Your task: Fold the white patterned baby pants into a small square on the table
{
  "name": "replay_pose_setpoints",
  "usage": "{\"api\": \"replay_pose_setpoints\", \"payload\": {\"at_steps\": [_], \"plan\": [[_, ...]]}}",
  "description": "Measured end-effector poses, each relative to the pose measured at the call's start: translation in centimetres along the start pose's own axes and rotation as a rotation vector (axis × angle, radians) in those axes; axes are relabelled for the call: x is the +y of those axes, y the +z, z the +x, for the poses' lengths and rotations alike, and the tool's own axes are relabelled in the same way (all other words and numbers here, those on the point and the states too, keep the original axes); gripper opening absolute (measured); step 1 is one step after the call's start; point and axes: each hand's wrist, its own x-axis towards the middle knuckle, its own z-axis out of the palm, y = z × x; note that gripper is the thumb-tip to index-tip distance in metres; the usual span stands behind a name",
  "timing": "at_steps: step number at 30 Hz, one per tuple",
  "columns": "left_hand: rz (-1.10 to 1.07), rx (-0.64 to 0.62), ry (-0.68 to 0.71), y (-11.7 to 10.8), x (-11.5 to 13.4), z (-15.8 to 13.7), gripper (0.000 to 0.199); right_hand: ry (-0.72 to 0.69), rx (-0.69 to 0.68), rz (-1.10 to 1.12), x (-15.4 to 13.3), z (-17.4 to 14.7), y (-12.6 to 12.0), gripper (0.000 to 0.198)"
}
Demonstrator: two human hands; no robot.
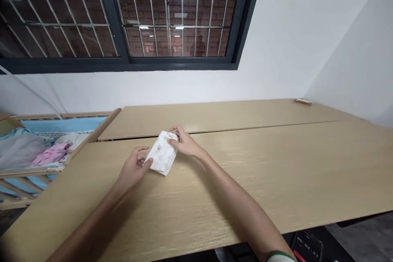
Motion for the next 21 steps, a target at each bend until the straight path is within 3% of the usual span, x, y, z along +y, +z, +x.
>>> {"api": "replay_pose_setpoints", "payload": {"at_steps": [2, 4, 12, 15, 18, 21], "plan": [[-0.108, -0.038, -0.107, 0.5, 0.3, -0.7, 0.05, 0.064, -0.066, 0.003, 0.1, 1.2, -0.3, 0.046], [-0.054, -0.104, -0.165, 1.3, 0.2, -1.1, 0.048, 0.112, -0.108, -0.026, 1.0, 2.1, -0.3, 0.05], [0.557, -0.274, -0.178, 3.8, 0.0, -1.8, 0.03, 0.204, -0.214, -0.12, 6.3, 3.9, 2.0, 0.045], [0.691, -0.148, -0.042, 3.8, 0.7, -2.3, 0.03, 0.137, -0.196, -0.267, 5.3, 3.5, 2.2, 0.043], [0.722, -0.011, 0.187, 4.2, 1.8, -3.3, 0.033, -0.089, -0.155, -0.462, 2.2, 2.1, 2.0, 0.048], [0.676, -0.008, 0.355, 5.5, 2.6, -4.5, 0.037, -0.256, -0.326, -0.504, -1.4, -0.3, 2.4, 0.051]]}}
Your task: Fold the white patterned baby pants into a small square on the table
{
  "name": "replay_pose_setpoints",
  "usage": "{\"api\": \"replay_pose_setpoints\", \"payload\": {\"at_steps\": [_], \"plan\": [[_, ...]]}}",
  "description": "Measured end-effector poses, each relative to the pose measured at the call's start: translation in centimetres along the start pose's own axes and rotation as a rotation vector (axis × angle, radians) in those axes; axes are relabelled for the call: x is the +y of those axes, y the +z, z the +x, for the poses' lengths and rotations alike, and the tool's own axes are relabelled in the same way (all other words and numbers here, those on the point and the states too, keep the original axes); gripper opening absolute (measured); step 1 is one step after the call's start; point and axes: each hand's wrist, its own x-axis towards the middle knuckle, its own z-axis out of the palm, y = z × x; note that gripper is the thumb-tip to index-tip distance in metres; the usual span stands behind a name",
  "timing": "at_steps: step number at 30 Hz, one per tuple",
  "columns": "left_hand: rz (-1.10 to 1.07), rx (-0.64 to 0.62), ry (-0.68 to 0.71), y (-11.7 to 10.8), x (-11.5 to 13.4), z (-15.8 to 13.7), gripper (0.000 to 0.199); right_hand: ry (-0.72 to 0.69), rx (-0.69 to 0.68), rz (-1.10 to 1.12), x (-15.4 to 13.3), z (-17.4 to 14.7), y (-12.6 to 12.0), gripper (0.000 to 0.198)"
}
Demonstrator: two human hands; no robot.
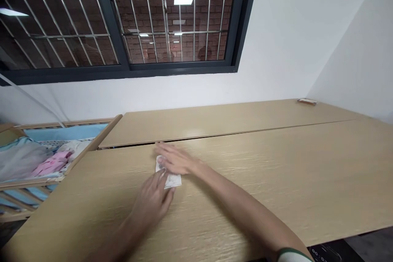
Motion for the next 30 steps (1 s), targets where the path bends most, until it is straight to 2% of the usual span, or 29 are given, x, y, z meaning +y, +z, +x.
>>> {"api": "replay_pose_setpoints", "payload": {"at_steps": [4, 7, 9, 14, 18, 22, 25, 27, 30], "plan": [[-0.007, -0.073, 0.08, 1.2, 1.7, -1.0, 0.026, -0.165, -0.244, 0.116, -3.0, -2.0, 1.2, 0.051], [0.007, -0.091, 0.126, 1.7, 2.1, -1.4, 0.025, -0.172, -0.339, 0.184, -2.4, -2.6, 2.7, 0.049], [0.069, -0.076, 0.123, 1.8, 2.1, -1.4, 0.031, -0.145, -0.351, 0.183, -0.9, -2.2, 3.1, 0.05], [0.192, -0.029, 0.133, 2.5, 1.8, -1.5, 0.058, -0.077, -0.289, 0.093, 3.6, -0.1, 2.6, 0.053], [0.189, -0.031, 0.12, 3.2, 1.6, -1.9, 0.062, -0.057, -0.211, 0.051, 6.2, 1.0, 2.7, 0.055], [0.145, -0.045, 0.096, 3.6, 1.8, -2.1, 0.063, -0.046, -0.164, 0.056, 6.9, 1.1, 3.2, 0.054], [0.038, -0.057, 0.072, 2.8, 1.3, -1.4, 0.056, 0.007, -0.169, 0.043, 6.8, 1.0, 3.2, 0.056], [-0.051, -0.06, 0.003, 1.6, 0.0, -0.5, 0.046, 0.093, -0.106, 0.049, 6.9, 0.8, 3.0, 0.06], [-0.056, -0.06, -0.228, -0.4, -2.9, 1.3, 0.038, 0.25, 0.127, 0.062, 7.2, 0.2, 2.8, 0.065]]}}
